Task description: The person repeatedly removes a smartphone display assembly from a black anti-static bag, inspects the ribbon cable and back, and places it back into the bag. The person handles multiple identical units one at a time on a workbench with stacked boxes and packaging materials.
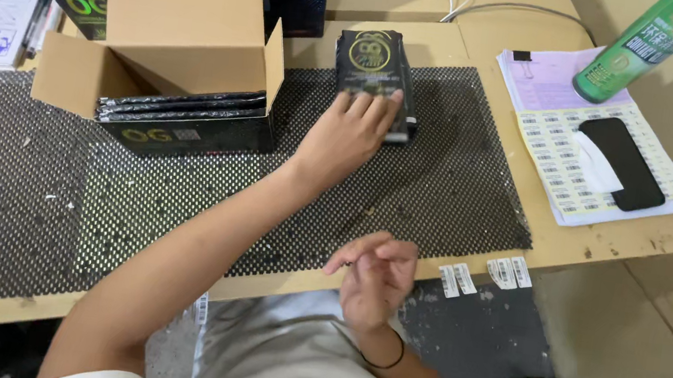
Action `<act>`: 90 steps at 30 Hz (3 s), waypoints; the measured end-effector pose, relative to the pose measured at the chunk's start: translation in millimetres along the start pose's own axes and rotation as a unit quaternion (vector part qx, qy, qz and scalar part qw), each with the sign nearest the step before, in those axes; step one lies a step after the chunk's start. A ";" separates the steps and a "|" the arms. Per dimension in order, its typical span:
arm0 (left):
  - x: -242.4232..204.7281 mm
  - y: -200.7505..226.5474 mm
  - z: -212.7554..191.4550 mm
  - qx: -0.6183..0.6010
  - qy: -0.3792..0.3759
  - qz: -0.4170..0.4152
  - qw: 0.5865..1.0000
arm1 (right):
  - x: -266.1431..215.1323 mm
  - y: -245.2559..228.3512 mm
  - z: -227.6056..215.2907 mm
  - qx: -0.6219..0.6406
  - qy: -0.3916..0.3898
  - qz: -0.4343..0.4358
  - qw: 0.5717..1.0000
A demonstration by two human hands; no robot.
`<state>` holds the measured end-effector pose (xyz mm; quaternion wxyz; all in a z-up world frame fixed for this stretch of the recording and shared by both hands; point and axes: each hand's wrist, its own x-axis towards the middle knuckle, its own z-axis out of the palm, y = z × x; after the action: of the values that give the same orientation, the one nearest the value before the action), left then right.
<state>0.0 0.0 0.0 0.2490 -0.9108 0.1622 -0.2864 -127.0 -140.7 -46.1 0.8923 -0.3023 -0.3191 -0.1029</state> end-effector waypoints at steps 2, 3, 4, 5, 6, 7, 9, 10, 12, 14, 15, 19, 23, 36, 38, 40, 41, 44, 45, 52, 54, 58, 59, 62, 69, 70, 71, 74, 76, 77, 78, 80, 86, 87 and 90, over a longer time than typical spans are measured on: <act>-19.0 5.4 -29.1 0.000 0.016 -0.011 1.000 | 10.4 -9.3 -2.7 -0.071 0.036 -0.037 0.996; -28.5 4.9 -43.5 0.004 0.032 -0.014 0.999 | 16.4 -11.1 -1.8 -0.139 0.078 -0.079 0.984; -42.7 -0.1 -62.6 0.008 0.031 -0.016 0.999 | 22.9 -11.3 -6.8 -0.134 0.076 -0.079 0.985; -57.9 -2.4 -81.8 -0.047 0.076 -0.010 0.996 | 27.2 -12.8 -12.4 -0.215 0.105 -0.099 0.966; -73.3 -4.4 -100.7 -0.101 0.120 -0.005 0.988 | 31.2 -13.9 -18.3 -0.294 0.132 -0.118 0.939; -87.0 -7.4 -114.7 -0.101 0.117 -0.007 0.988 | 34.8 -17.2 -23.6 -0.293 0.131 -0.114 0.940; -115.6 -13.3 -143.8 -0.207 0.179 0.010 0.962 | 40.4 -23.1 -33.2 -0.248 0.129 0.061 0.958; -128.2 -11.1 -150.1 -0.207 0.175 0.008 0.962 | 40.9 -27.0 -29.8 -0.247 0.129 0.066 0.958; -153.9 -7.4 -163.3 -0.265 0.166 0.041 0.949 | 43.2 -32.9 -22.4 -0.114 0.084 0.225 0.964; -169.9 -5.0 -164.3 -0.291 0.135 0.025 0.947 | 40.0 -40.7 2.8 -0.174 0.124 0.264 0.941; -177.7 -3.5 -164.7 -0.318 0.109 0.016 0.942 | 38.3 -45.0 15.1 -0.236 0.166 0.295 0.911; -199.0 1.2 -163.6 -0.378 -0.056 -0.046 0.923 | 22.4 -30.7 16.7 -0.253 0.123 0.243 0.928; -188.5 6.8 -150.7 -0.332 -0.031 -0.147 0.931 | 0.2 -24.4 23.9 -0.271 -0.008 0.208 0.940; -192.5 -6.5 -146.2 -0.241 -0.019 -0.098 0.966 | 35.8 -23.6 -17.0 -0.251 -0.359 0.341 0.832; -192.9 -10.9 -144.3 -0.234 -0.019 -0.108 0.966 | 25.3 -13.8 -42.5 -0.261 -0.279 0.340 0.860; -194.8 -18.7 -141.5 -0.230 -0.023 -0.119 0.965 | 20.9 -7.3 -62.4 -0.269 -0.195 0.341 0.879; -197.6 -25.6 -140.1 -0.249 -0.023 -0.123 0.960 | 21.1 -4.3 -68.3 -0.222 -0.023 0.300 0.928; -204.8 -44.3 -131.2 -0.289 -0.032 -0.130 0.948 | 45.4 -16.6 -47.4 -0.152 0.203 0.203 0.946; -207.4 -49.5 -127.5 -0.308 -0.036 -0.135 0.941 | 58.1 -24.3 -34.4 -0.136 0.251 0.157 0.946; -186.7 -26.7 -136.2 -0.342 -0.084 -0.172 0.920 | 15.2 -11.6 -103.3 -0.180 0.340 0.069 0.921; -176.5 -3.0 -146.7 -0.587 -0.031 -0.171 0.791 | -25.7 -0.4 -128.7 -0.253 0.247 0.075 0.932; -176.4 14.2 -146.8 -0.660 -0.020 -0.149 0.736 | -23.1 -24.0 -101.4 -0.309 -0.015 0.035 0.950; -178.2 17.2 -144.4 -0.676 0.038 -0.194 0.710 | -16.4 -30.8 -93.9 -0.332 -0.117 0.086 0.932; -184.1 31.4 -135.3 -0.671 0.120 -0.291 0.671 | 17.0 -38.8 -31.3 -0.359 -0.278 0.130 0.881; -184.3 59.2 -122.5 -0.750 0.169 -0.359 0.529 | 33.0 -27.7 -8.7 -0.282 -0.198 0.146 0.927; -183.3 63.3 -124.0 -0.752 0.165 -0.364 0.525 | 32.7 -26.2 -12.9 -0.283 -0.196 0.153 0.926; -181.5 67.1 -124.9 -0.778 0.163 -0.352 0.494 | 33.5 -24.5 -17.2 -0.270 -0.181 0.162 0.932; -177.9 73.0 -127.7 -0.774 0.177 -0.358 0.492 | 35.1 -20.6 -16.4 -0.251 -0.138 0.199 0.937; -175.1 74.4 -130.8 -0.741 0.191 -0.376 0.522 | 35.6 -17.3 -10.3 -0.244 -0.112 0.226 0.936; -173.4 74.4 -132.7 -0.750 0.188 -0.370 0.515 | 35.5 -15.0 -6.7 -0.227 -0.088 0.238 0.940; -171.8 74.4 -134.7 -0.758 0.184 -0.365 0.508 | 35.3 -12.6 -3.1 -0.210 -0.064 0.251 0.943; -168.2 73.1 -137.4 -0.760 0.182 -0.367 0.504 | 34.6 -9.6 -4.4 -0.206 -0.054 0.265 0.941; -181.6 87.3 -127.7 -0.768 0.191 -0.369 0.488 | 27.0 -4.7 -15.5 -0.216 -0.043 0.279 0.935; -181.5 86.9 -127.8 -0.769 0.197 -0.365 0.486 | 26.7 -3.9 -16.9 -0.215 -0.040 0.275 0.936; -180.8 88.6 -124.1 -0.759 0.212 -0.363 0.497 | 24.0 -4.4 -12.6 -0.224 -0.028 0.268 0.937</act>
<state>-230.0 -38.5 -39.8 -0.7062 -0.6400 0.0205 -0.3021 -103.7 -151.6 -36.7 0.7868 -0.5713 -0.2195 0.0796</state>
